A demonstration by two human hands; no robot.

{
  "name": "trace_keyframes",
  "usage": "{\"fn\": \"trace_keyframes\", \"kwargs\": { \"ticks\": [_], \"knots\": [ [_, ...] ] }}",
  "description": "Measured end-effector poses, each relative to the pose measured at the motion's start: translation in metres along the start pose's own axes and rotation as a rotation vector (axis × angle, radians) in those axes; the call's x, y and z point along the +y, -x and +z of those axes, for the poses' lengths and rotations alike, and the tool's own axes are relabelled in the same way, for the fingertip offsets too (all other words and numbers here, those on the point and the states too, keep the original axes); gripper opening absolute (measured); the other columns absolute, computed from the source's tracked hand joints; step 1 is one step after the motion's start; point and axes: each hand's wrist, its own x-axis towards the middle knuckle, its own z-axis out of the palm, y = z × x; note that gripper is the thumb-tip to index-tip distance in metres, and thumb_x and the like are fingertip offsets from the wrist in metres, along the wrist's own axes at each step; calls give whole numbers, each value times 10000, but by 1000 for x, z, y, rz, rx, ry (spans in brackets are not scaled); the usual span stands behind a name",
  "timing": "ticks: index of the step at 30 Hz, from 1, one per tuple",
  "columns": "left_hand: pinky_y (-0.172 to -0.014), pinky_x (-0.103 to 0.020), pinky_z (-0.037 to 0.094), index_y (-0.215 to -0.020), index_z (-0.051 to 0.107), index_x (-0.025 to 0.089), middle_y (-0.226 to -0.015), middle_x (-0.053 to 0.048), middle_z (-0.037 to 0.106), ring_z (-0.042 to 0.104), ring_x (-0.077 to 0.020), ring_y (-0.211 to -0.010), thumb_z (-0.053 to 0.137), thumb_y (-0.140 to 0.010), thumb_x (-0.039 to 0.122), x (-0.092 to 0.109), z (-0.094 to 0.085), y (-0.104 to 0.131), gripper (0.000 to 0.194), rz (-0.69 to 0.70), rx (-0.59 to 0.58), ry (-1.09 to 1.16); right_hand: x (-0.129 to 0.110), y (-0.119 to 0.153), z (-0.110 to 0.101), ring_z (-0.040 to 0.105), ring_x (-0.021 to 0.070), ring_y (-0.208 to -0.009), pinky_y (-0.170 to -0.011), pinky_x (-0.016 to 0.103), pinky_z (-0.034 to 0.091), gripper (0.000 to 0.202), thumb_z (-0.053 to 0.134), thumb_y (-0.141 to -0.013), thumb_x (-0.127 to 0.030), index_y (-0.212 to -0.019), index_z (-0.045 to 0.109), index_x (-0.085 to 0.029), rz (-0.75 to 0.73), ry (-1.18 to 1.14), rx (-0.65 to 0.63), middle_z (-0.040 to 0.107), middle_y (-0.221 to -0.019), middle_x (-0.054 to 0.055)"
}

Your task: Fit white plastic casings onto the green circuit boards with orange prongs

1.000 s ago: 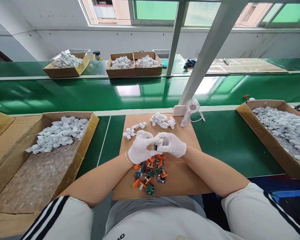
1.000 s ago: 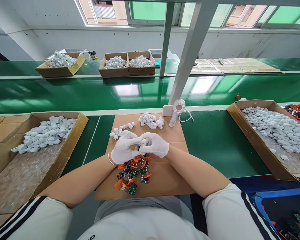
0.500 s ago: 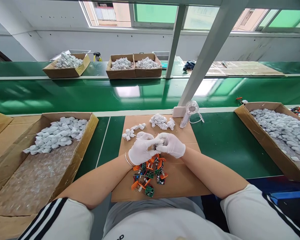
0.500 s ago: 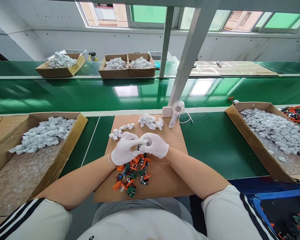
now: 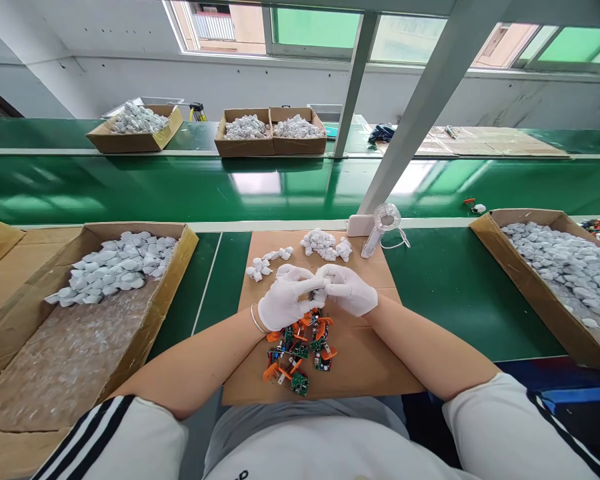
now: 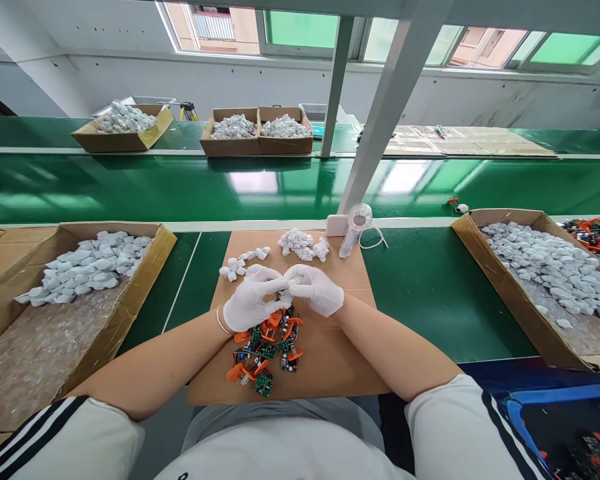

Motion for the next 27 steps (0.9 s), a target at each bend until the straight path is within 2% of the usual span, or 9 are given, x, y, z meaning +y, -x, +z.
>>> {"fn": "trace_keyframes", "kwargs": {
  "ticks": [5, 9, 13, 16, 19, 20, 23, 27],
  "knots": [
    [-874, -341, 418, -1067, 651, 260, -942, -11, 668, 615, -153, -881, 675, -789, 241, -2, 1, -2, 279, -3, 12, -12, -2, 0, 3, 617, 147, -653, -633, 290, 498, 299, 744, -728, -325, -889, 557, -157, 10, 103, 74, 647, -717, 13],
    [-836, -322, 458, -1042, 655, 257, -927, -19, 671, 624, -158, -874, 685, -788, 303, -2, -1, -4, 259, 11, 114, -3, -4, 1, 11, 563, 125, -694, -627, 257, 470, 383, 734, -734, -338, -1024, 540, -180, -30, 124, 112, 598, -775, -9],
    [-865, -371, 463, -1086, 631, 253, -954, -36, 676, 609, -200, -930, 737, -715, 387, 4, -4, -3, 408, 17, 146, -40, -6, 2, 14, 521, 117, -667, -597, 242, 441, 403, 764, -694, -274, -1019, 543, -183, 5, 136, 103, 550, -735, -26],
    [-973, -471, 416, -1129, 599, 224, -1177, -89, 631, 535, -277, -1116, 750, -643, 407, 9, -6, -4, 541, 35, 71, -43, -8, 3, 12, 492, 100, -629, -572, 224, 418, 373, 783, -659, -249, -944, 555, -172, 23, 134, 56, 525, -700, -38],
    [-1033, -515, 365, -1041, 637, 249, -1371, -72, 512, 472, -298, -1212, 716, -653, 320, 11, -6, -4, 402, 42, -25, -69, -8, 3, 10, 506, 108, -644, -580, 228, 424, 368, 792, -647, -259, -923, 565, -169, 54, 148, -14, 550, -713, -29],
    [-1035, -516, 366, -991, 647, 255, -1373, -56, 513, 473, -291, -1213, 710, -660, 292, 10, -5, -4, 339, 33, -22, -77, -8, 3, 10, 517, 116, -660, -596, 238, 434, 371, 788, -653, -266, -940, 572, -169, 54, 158, -27, 566, -730, -21],
    [-1015, -501, 395, -890, 636, 252, -1303, -34, 574, 507, -255, -1165, 700, -677, 239, 7, -2, -2, 224, 1, 80, -98, -6, 3, 13, 528, 129, -677, -646, 273, 449, 301, 756, -693, -296, -919, 613, -158, 16, 250, -2, 585, -735, -4],
    [-1013, -488, 406, -956, 639, 255, -1317, -42, 567, 507, -253, -1172, 712, -685, 296, 5, 0, 0, 283, 22, 86, -97, -5, 5, 18, 505, 129, -633, -621, 280, 431, 215, 735, -703, -325, -711, 612, -150, -2, 348, 70, 564, -651, -5]
  ]
}}
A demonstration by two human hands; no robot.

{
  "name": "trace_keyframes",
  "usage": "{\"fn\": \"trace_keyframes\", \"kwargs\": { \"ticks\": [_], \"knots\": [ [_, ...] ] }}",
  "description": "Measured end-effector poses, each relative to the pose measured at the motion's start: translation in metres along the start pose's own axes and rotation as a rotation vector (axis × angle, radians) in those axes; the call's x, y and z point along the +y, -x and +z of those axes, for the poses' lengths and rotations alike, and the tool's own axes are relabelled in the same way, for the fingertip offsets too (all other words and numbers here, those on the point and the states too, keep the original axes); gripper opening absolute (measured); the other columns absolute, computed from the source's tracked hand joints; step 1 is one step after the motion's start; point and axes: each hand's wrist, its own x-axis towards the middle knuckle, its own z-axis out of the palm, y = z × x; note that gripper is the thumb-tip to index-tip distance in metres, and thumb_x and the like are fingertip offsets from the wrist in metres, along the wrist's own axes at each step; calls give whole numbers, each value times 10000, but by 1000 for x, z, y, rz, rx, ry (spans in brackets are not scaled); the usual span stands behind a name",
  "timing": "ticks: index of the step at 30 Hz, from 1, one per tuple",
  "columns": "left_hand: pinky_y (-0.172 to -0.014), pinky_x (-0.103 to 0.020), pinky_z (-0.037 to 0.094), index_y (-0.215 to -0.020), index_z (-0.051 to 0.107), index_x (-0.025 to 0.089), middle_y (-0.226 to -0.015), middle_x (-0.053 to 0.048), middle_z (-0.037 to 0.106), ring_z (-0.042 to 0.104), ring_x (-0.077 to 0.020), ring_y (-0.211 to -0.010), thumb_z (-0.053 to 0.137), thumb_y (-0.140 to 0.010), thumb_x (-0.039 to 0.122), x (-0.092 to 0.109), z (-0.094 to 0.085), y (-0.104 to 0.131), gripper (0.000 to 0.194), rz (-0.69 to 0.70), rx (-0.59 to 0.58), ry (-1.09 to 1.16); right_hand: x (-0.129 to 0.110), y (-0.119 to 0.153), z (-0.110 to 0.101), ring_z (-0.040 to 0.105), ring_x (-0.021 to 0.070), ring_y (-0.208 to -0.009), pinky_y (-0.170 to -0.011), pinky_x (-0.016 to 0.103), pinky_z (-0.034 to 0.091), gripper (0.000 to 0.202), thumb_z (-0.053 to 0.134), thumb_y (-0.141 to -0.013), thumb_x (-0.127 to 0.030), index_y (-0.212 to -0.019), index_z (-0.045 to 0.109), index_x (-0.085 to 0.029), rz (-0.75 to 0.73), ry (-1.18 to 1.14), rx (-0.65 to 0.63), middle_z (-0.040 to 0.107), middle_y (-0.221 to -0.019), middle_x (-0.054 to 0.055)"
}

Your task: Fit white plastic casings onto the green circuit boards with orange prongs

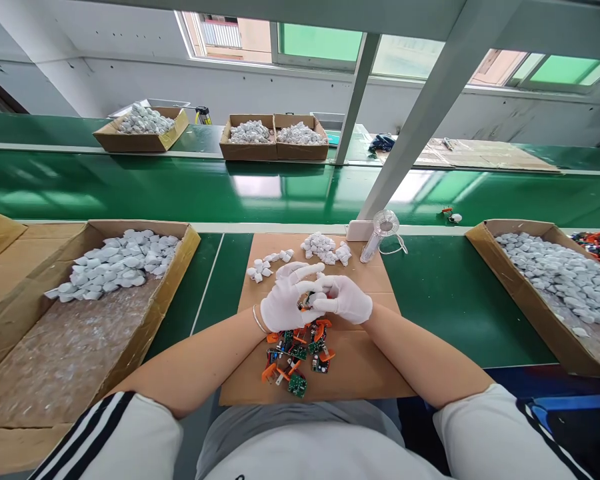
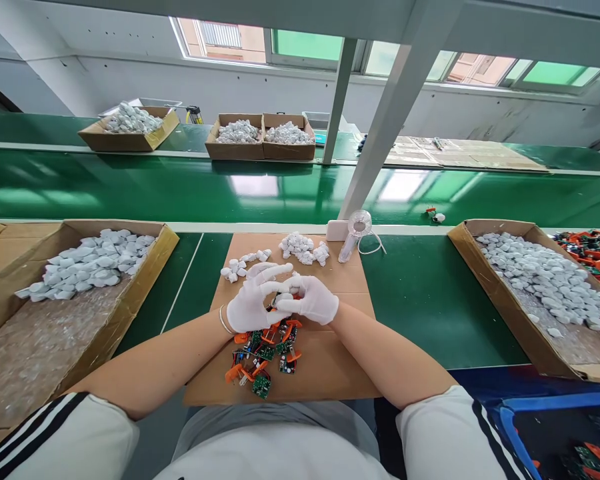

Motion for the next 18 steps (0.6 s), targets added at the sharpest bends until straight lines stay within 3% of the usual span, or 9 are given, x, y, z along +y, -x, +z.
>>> {"fn": "trace_keyframes", "kwargs": {
  "ticks": [4, 11, 18],
  "knots": [
    [-986, -465, 437, -1052, 653, 287, -1275, -29, 610, 546, -248, -1124, 713, -707, 359, -1, 4, -1, 358, 49, 5, -19, 0, -1, 3, 474, 109, -588, -587, 266, 405, 241, 761, -662, -301, -635, 577, -147, 39, -75, -24, 536, -605, -26],
    [-904, -410, 501, -864, 683, 271, -1091, -1, 708, 591, -196, -1025, 654, -784, 290, -1, 7, -3, 87, 88, 88, 57, -5, -2, 5, 489, 119, -615, -619, 277, 423, 263, 798, -603, -293, -696, 609, -135, 99, -13, -15, 548, -627, -30],
    [-905, -393, 489, -728, 650, 252, -1054, 3, 706, 581, -183, -1031, 649, -789, 281, -3, 9, -3, 68, 148, 58, 52, -6, -1, 8, 427, 92, -605, -581, 246, 378, 242, 766, -638, -247, -784, 614, -127, 48, -48, -82, 464, -622, -57]
  ]
}}
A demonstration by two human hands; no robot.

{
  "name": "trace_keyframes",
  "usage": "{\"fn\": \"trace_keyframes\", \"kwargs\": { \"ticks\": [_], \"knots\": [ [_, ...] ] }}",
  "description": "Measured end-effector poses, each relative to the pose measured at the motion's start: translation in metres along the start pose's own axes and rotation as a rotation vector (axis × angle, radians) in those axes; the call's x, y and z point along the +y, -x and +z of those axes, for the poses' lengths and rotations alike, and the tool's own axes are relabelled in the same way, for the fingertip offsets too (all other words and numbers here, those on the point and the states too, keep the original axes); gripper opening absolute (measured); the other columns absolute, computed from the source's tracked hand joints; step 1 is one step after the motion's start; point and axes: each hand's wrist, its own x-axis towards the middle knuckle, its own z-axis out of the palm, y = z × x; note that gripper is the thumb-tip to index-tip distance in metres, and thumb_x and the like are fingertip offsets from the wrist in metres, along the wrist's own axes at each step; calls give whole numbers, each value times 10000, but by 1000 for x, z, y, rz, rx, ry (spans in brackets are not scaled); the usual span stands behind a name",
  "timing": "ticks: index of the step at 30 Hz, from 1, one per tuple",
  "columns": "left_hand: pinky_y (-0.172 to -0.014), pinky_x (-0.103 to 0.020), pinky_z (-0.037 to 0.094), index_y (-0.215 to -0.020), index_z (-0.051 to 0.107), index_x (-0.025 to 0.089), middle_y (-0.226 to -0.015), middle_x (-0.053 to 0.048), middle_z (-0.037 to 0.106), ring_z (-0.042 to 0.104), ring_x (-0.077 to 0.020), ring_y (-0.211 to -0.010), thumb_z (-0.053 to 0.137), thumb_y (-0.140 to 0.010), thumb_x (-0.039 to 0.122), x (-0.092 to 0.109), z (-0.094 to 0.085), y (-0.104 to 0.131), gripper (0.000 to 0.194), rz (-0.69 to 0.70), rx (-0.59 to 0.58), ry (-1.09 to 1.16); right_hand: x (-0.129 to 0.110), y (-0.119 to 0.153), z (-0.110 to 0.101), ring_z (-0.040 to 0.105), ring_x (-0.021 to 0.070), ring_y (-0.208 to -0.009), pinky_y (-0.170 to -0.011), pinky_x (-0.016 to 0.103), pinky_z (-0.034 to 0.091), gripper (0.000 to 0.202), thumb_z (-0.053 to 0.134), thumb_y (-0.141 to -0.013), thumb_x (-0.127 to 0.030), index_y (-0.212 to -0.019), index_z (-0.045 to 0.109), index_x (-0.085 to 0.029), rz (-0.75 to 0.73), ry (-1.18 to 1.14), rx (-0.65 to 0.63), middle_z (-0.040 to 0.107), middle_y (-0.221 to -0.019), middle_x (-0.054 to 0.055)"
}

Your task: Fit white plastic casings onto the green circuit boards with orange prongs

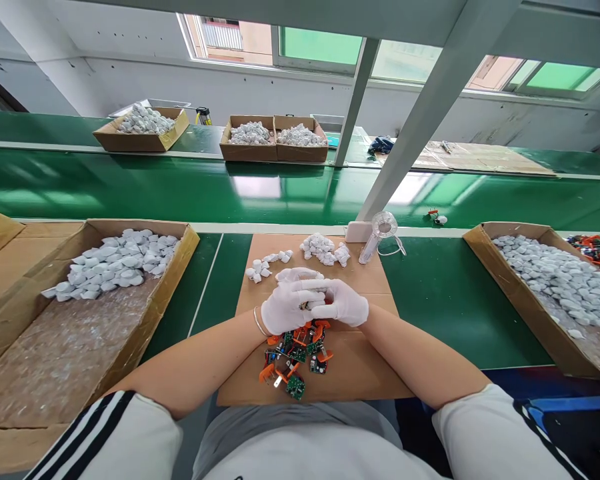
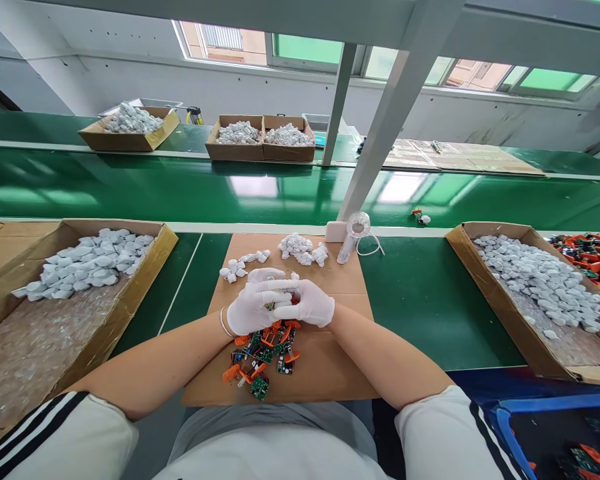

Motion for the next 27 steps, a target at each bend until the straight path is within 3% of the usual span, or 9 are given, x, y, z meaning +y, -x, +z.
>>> {"fn": "trace_keyframes", "kwargs": {
  "ticks": [3, 8, 12, 14, 17, 20, 24, 27],
  "knots": [
    [-886, -386, 489, -781, 637, 253, -1086, 4, 695, 584, -182, -1018, 646, -783, 277, 2, -1, -3, 25, 34, -8, 14, -4, 1, 4, 443, 105, -617, -583, 253, 381, 169, 737, -639, -210, -749, 637, -130, -1, 61, 79, 495, -635, -46],
    [-915, -420, 474, -964, 590, 250, -1104, -34, 685, 595, -203, -1034, 686, -760, 328, 8, -6, -4, 239, -95, 87, -52, -16, 3, 10, 422, 109, -599, -576, 258, 374, 121, 752, -625, -185, -683, 654, -143, -21, 149, 118, 492, -593, -40],
    [-873, -413, 497, -955, 565, 255, -1022, -22, 705, 617, -200, -992, 728, -740, 365, 6, -8, -1, 292, -70, 193, -75, -16, 4, 6, 445, 120, -643, -618, 263, 417, 244, 798, -640, -303, -760, 655, -146, -65, -124, 53, 520, -657, -15],
    [-863, -416, 504, -1022, 567, 251, -1017, -36, 706, 620, -206, -988, 704, -766, 382, 5, -10, 0, 319, -33, 192, -44, -14, 4, 3, 509, 142, -724, -675, 274, 457, 275, 766, -691, -367, -805, 655, -143, -40, -362, -19, 576, -761, 23],
    [-860, -434, 502, -1118, 554, 230, -1058, -76, 692, 611, -227, -1011, 624, -829, 409, 4, -13, -1, 347, 6, 148, 36, -11, 3, 0, 572, 158, -807, -730, 271, 487, 302, 776, -688, -342, -876, 655, -140, 22, -575, -82, 618, -853, 52],
    [-852, -437, 500, -1182, 524, 229, -1066, -89, 683, 608, -237, -1011, 620, -829, 426, 7, -15, -2, 415, 44, 130, 98, -9, 3, 1, 594, 154, -763, -683, 265, 498, 388, 828, -625, -306, -929, 645, -148, 16, -601, -111, 640, -817, 43],
    [-830, -425, 494, -1197, 524, 233, -977, -69, 704, 621, -237, -956, 711, -734, 521, 9, -15, -3, 576, 50, 167, 116, -5, 2, 2, 595, 152, -691, -641, 284, 496, 374, 851, -597, -306, -847, 631, -137, -35, -538, -92, 642, -727, 33],
    [-818, -402, 484, -1189, 538, 248, -919, -44, 711, 616, -223, -938, 697, -762, 499, 8, -16, -4, 520, 53, 161, 128, -2, 1, 2, 608, 174, -722, -629, 300, 496, 362, 858, -582, -301, -811, 625, -145, -58, -510, -32, 651, -723, 35]
  ]
}}
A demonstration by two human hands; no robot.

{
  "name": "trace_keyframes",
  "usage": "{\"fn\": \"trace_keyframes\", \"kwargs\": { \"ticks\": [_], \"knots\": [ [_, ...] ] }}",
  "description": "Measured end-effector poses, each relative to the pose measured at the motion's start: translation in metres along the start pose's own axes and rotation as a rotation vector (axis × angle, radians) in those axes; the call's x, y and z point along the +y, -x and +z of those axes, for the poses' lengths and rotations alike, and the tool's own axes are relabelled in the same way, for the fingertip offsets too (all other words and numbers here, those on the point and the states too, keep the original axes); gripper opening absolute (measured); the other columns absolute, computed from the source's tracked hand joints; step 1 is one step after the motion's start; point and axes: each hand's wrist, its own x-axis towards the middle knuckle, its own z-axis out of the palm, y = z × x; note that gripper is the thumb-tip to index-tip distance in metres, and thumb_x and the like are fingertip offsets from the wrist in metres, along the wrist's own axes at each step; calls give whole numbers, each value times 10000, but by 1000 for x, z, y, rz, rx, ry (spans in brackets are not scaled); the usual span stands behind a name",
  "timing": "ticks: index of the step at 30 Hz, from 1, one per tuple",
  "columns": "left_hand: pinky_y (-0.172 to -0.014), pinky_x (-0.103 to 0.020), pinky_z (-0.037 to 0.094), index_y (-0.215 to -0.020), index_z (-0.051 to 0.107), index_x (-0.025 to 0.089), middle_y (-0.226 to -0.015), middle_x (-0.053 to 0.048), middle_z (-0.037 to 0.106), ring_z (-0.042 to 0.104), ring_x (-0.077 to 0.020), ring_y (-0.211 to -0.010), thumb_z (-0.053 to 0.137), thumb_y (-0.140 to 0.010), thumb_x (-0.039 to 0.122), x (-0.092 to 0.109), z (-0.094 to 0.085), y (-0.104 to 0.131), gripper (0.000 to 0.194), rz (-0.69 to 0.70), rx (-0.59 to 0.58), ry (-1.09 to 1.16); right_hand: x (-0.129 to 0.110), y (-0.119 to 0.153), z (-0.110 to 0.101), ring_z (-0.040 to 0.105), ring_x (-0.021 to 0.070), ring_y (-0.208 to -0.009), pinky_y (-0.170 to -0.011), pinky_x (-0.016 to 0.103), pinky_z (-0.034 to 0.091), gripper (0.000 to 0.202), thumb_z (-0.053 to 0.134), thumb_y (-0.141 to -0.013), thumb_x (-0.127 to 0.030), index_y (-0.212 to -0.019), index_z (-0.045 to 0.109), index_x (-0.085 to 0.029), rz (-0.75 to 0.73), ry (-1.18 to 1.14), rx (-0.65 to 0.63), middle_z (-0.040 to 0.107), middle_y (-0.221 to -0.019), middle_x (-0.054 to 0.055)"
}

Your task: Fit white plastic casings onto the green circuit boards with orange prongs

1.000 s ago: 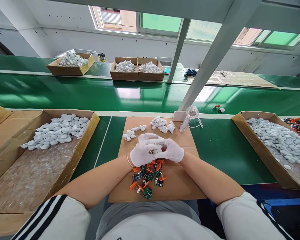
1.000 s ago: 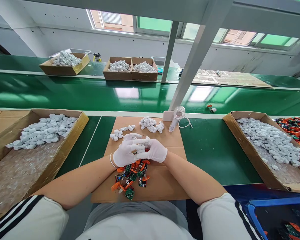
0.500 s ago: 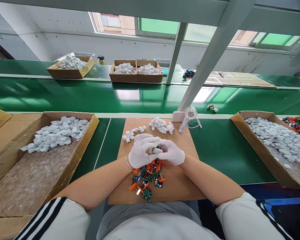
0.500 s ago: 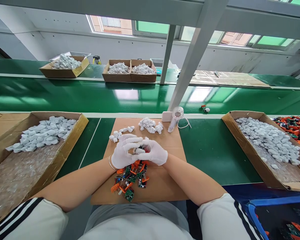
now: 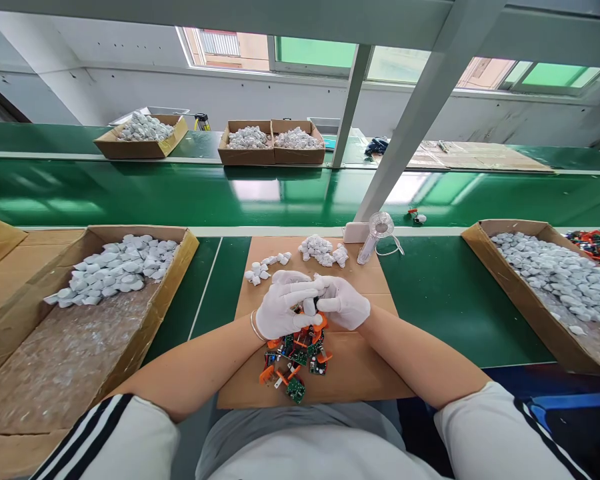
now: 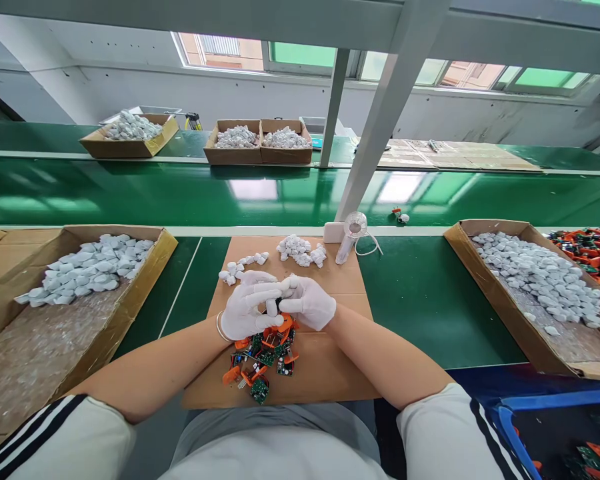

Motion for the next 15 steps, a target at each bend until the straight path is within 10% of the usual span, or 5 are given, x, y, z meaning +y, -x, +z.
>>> {"fn": "trace_keyframes", "kwargs": {
  "ticks": [15],
  "knots": [
    [-848, -366, 458, -1240, 529, 247, -834, -23, 680, 619, -188, -911, 640, -841, 304, -1, 0, 4, 418, -85, -50, -4, 9, 1, -7, 644, 163, -702, -674, 336, 525, 296, 844, -607, -243, -735, 586, -172, -172, 160, 198, 679, -757, 16]
  ]
}}
